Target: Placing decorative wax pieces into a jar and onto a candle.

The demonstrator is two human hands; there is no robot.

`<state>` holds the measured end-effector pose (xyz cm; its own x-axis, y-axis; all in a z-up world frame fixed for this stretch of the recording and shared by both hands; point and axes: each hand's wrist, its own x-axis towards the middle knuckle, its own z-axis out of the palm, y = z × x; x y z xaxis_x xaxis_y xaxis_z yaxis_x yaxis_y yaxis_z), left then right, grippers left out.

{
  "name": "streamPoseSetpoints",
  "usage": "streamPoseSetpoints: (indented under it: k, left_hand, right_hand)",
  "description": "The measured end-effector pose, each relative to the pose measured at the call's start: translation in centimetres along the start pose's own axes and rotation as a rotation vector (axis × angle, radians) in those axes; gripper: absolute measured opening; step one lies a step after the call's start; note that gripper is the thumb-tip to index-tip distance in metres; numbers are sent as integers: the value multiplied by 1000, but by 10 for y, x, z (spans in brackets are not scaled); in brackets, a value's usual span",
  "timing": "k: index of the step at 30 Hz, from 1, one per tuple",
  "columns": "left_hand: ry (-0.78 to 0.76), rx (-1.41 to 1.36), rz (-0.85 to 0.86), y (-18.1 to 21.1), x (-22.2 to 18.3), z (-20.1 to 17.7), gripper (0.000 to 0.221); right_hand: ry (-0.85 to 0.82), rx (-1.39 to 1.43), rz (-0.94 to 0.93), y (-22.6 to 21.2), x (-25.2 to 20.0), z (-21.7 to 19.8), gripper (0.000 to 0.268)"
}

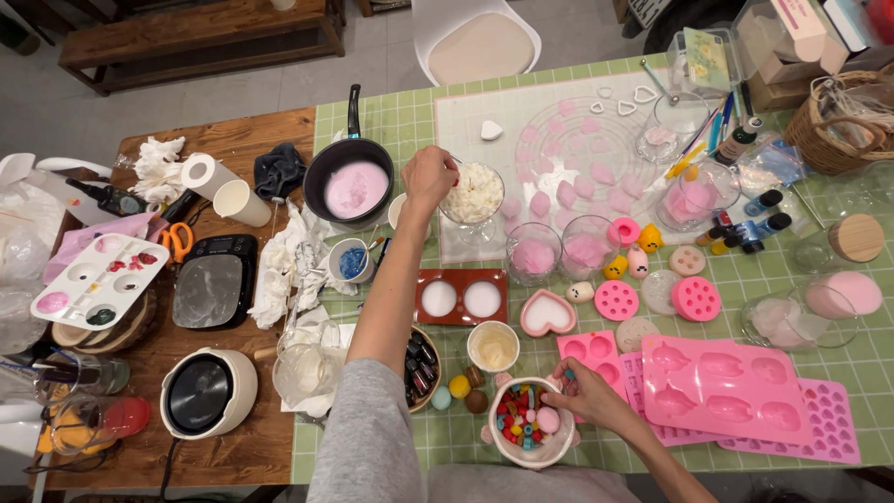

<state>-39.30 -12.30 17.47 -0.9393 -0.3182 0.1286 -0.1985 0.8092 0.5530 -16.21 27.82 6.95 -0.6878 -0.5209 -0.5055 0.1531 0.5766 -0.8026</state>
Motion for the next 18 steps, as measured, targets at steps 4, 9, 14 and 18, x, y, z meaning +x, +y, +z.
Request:
streamPoseSetpoints:
  k: [4, 9, 14, 18]
  left_hand:
    - [3, -4, -6, 0, 4, 2, 11]
    - [164, -152, 6, 30, -36, -32, 7]
    - [-277, -323, 290, 62, -199, -19, 19]
    - [-771, -205, 308, 67, -328, 26, 19]
  right_hand:
    - [-8, -10, 34, 10, 5, 0, 47]
    - [-21, 137, -164, 43, 4, 0, 37]
    - [-8, 254, 183, 26, -5, -17, 31]
    - [-22, 396, 95, 42, 3, -17, 28]
